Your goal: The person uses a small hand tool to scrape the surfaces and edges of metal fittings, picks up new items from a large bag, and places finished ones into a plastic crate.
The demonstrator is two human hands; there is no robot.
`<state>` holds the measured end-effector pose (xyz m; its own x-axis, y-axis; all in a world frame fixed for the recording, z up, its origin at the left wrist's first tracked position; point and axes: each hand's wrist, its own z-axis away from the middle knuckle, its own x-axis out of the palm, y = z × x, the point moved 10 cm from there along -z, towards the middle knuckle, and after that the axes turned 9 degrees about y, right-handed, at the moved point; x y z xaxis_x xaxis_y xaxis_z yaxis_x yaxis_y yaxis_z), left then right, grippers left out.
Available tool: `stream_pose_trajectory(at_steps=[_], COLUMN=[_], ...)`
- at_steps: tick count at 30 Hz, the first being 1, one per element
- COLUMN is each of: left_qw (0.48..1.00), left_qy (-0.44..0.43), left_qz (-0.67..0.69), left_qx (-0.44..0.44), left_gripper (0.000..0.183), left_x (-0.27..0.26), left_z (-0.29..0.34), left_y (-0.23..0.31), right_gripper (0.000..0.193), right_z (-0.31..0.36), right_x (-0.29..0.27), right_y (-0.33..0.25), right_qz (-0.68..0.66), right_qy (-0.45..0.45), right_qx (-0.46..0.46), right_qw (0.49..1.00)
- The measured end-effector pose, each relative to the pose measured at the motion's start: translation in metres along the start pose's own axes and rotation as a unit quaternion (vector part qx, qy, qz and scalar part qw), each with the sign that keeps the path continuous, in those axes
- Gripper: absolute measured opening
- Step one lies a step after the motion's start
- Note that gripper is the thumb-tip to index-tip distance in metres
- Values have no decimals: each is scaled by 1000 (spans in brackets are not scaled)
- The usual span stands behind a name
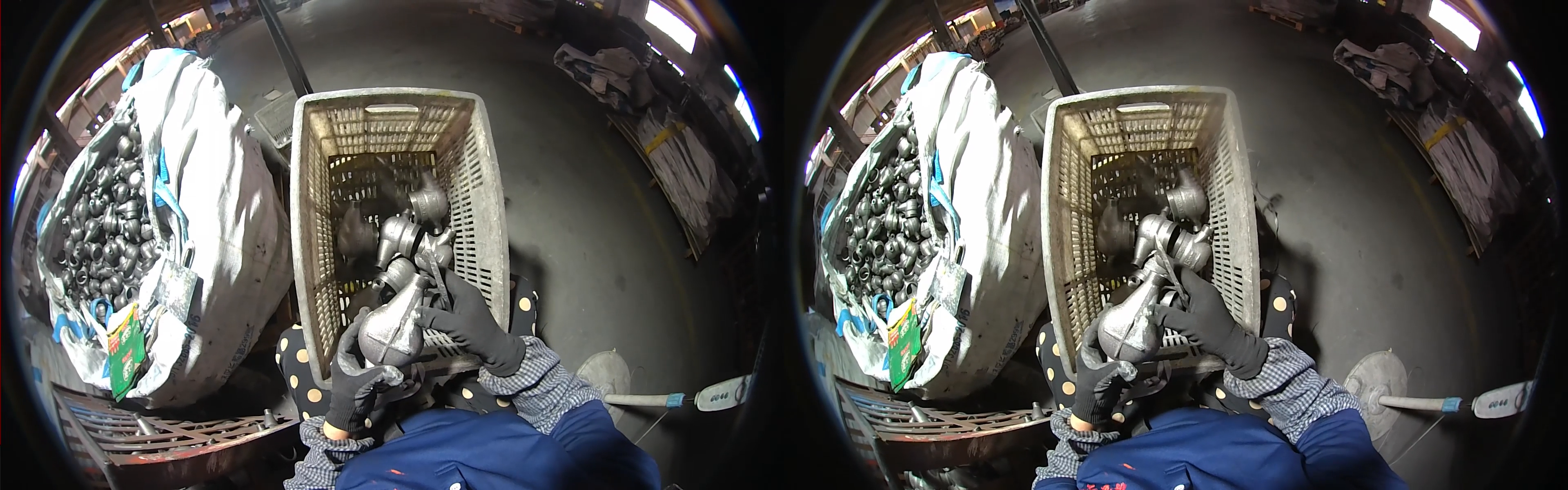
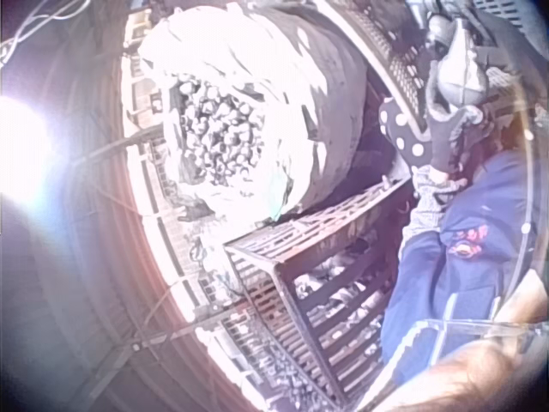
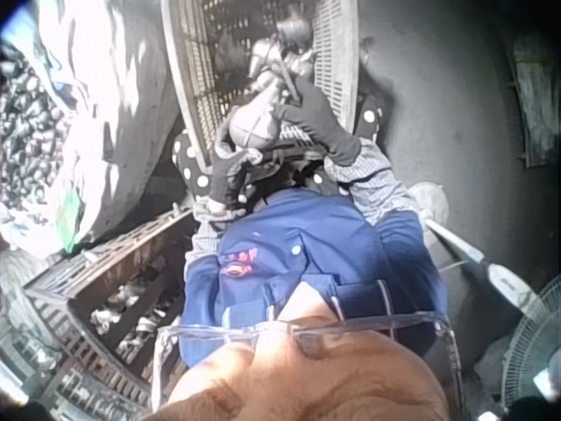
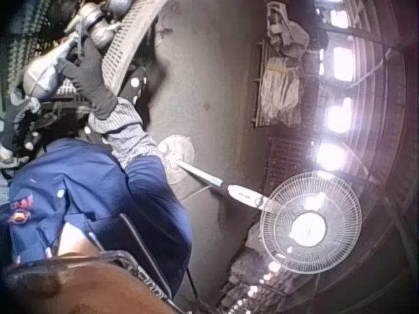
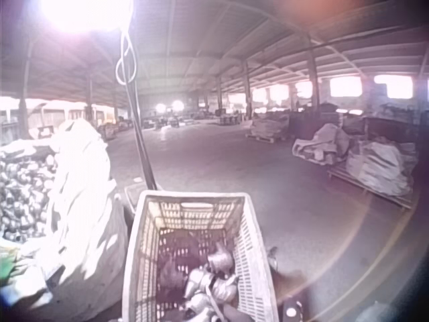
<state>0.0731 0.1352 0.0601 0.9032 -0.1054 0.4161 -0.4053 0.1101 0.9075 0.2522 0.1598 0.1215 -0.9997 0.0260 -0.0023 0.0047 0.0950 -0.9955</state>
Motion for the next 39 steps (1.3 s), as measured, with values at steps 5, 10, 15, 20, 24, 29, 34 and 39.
stream_pose_trajectory(at_steps=[5, 10, 15, 20, 24, 29, 34, 39], left_qw=[999, 995, 989, 1000, 1000, 999, 995, 990], left_qy=[-2, 10, 5, 22, 9, 3, -24, -4], left_qz=[34, 56, 71, 6, 3, 7, -14, -5], left_qx=[-38, -84, -126, -19, -5, -46, -93, -138], left_gripper=[96, 101, 101, 96, 98, 99, 88, 70], left_x=[-2, 0, 7, -6, -11, -4, 24, 28], left_z=[0, 0, 3, -2, -4, -3, 5, 2], left_y=[-14, -17, -15, -15, -18, -19, 6, 15], right_gripper=[76, 62, 78, 75, 55, 34, 31, 26], right_z=[3, -2, -5, -9, -9, -16, -15, -6], right_x=[5, 1, 7, 10, 7, 0, -2, -9], right_y=[-14, 27, -5, -2, 14, 25, 18, 9], right_qz=[21, -140, -64, 4, -129, -184, -149, -104], right_qy=[26, 9, -1, -7, -12, 14, 46, 78], right_qx=[-101, 126, -24, -29, 93, 130, 116, 43], right_qw=[994, 982, 998, 1000, 987, 974, 981, 991])
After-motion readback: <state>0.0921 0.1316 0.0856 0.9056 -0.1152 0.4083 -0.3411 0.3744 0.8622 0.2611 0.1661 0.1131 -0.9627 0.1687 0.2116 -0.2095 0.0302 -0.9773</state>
